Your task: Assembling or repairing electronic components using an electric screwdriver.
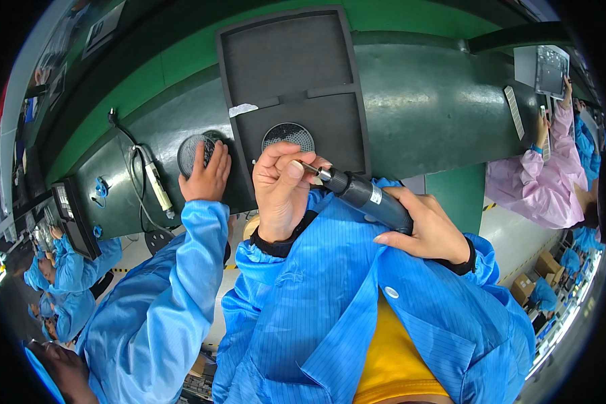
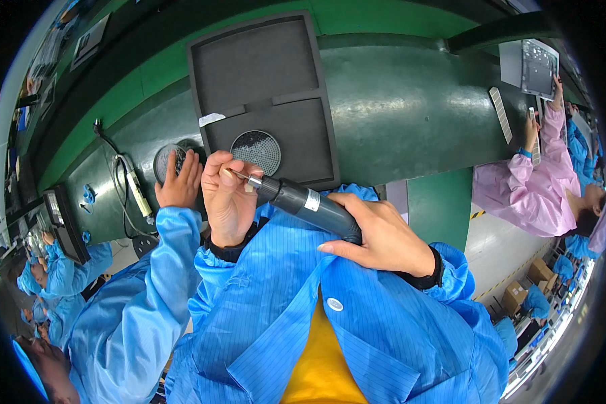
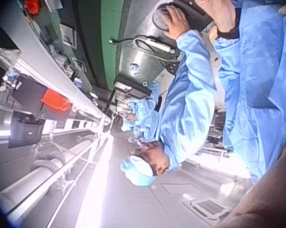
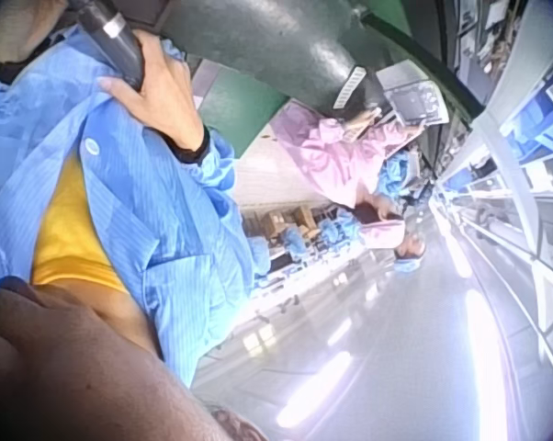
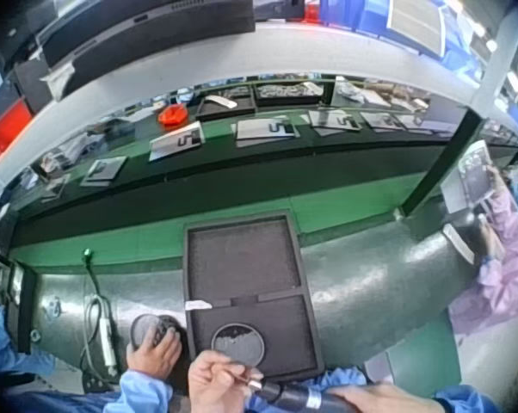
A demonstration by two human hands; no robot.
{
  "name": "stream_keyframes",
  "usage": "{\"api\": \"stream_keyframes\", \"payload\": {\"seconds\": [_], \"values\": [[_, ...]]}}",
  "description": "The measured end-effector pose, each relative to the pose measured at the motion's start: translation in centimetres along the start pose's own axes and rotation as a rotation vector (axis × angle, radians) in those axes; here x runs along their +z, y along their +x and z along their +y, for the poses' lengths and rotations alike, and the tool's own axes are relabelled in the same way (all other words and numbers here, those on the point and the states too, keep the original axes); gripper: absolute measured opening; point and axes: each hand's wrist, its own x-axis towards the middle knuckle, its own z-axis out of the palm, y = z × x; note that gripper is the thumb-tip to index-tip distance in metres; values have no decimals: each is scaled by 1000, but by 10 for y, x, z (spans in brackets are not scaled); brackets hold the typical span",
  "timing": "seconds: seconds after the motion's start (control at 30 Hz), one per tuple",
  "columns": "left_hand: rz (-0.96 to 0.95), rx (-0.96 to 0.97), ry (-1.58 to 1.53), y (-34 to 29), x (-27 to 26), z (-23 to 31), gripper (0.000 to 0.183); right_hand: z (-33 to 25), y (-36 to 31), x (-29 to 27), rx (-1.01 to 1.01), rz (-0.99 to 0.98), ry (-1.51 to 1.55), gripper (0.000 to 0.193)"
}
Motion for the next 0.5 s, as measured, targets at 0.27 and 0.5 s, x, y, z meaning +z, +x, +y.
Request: {"api": "stream_keyframes", "payload": {"seconds": [0.27,0.5], "values": [[-10,37,116,0,2,0,26,1,0,0,29,-11,43,61],[62,61,212,-2,8,-1,27,0,2,-1,68,-7,60,58]]}}
